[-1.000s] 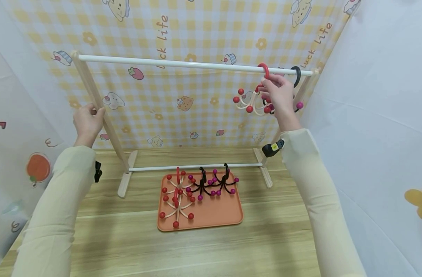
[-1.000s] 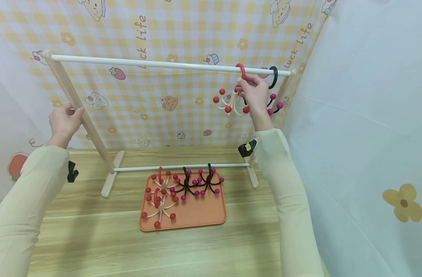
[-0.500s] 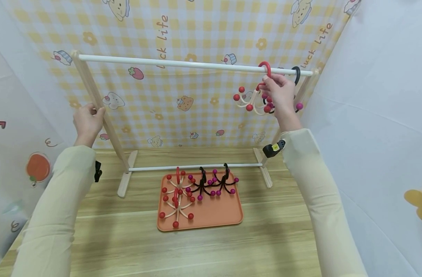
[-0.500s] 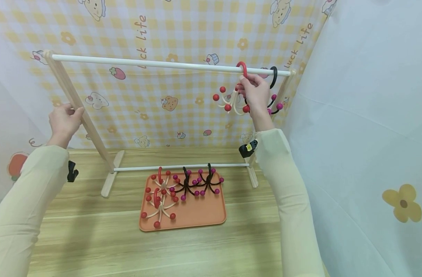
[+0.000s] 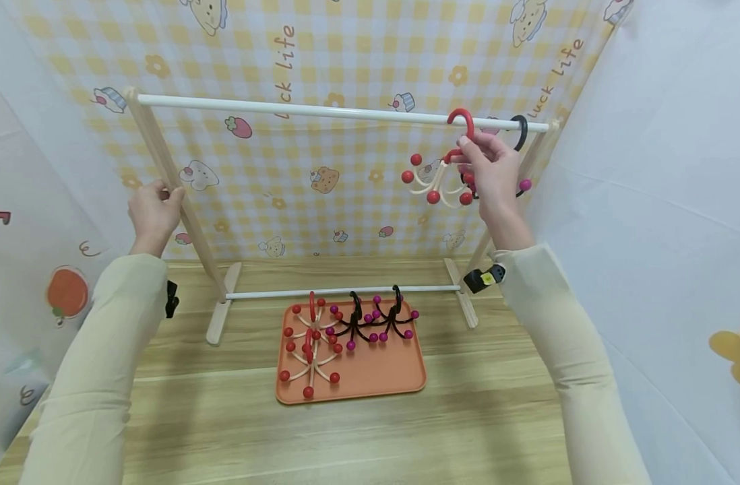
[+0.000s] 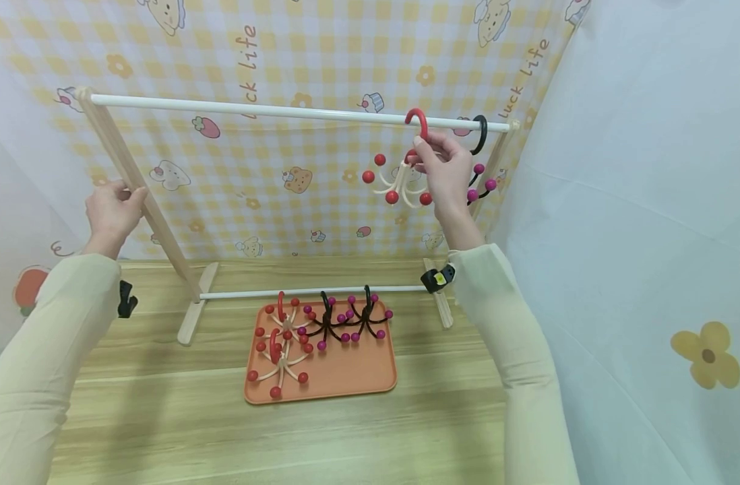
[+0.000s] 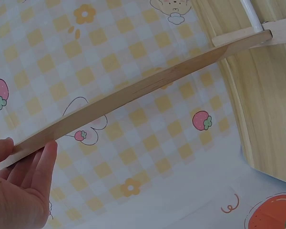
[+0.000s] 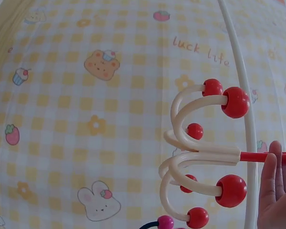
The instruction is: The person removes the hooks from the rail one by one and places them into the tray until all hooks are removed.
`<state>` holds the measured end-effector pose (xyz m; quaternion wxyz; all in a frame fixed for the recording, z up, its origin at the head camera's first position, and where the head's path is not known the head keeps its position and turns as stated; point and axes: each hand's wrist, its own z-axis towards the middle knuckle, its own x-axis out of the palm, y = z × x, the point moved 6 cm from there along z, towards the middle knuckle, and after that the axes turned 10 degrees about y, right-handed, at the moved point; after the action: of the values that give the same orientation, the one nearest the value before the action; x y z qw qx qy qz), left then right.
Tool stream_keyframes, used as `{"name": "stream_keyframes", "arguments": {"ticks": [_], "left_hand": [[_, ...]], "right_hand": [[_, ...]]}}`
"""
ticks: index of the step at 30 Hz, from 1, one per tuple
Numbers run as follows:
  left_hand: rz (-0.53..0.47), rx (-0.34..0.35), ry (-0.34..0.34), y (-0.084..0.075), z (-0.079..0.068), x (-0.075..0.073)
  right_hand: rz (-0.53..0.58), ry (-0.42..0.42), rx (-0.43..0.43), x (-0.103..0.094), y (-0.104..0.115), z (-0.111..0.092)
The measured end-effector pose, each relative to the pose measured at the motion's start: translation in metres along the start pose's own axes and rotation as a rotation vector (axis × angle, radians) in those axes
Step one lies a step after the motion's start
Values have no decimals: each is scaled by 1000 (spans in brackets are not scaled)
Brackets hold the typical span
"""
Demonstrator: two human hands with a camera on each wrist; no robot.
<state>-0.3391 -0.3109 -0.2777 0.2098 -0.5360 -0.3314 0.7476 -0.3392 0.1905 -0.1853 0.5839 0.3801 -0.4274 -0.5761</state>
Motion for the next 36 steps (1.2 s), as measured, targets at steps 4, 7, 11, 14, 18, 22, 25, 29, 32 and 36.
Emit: {"name": "stream_keyframes", "arguments": {"ticks": [4, 7, 11, 14, 18, 22, 25, 29, 32, 36], "left_hand": [[-4, -3, 2, 0, 0, 0], [-1, 0, -4, 0, 0, 0], [4, 6, -14, 0, 0, 0], [3, 10, -20, -1, 0, -1], [3, 12, -21, -1, 0, -1], [5, 11, -21, -1, -1, -1], [3, 9, -17, -1, -1, -1], [-1, -2, -6, -1, 0, 0], [-1, -6, -3, -1, 0, 0], [4, 3, -9, -1, 0, 0]], "right_hand": [[-22, 23, 11, 4, -4, -10], [-46, 54, 17, 6, -11, -19], [-78, 109, 29, 10, -24, -30], [-93, 147, 51, 14, -34, -38], [-106, 185, 90, 18, -50, -49], [-112, 220, 107, 23, -64, -60], [-106, 250, 132, 27, -74, -69], [-124, 293, 173, 31, -88, -81], [-130, 320, 202, 34, -97, -90], [-111, 342, 252, 37, -108, -103]]}}
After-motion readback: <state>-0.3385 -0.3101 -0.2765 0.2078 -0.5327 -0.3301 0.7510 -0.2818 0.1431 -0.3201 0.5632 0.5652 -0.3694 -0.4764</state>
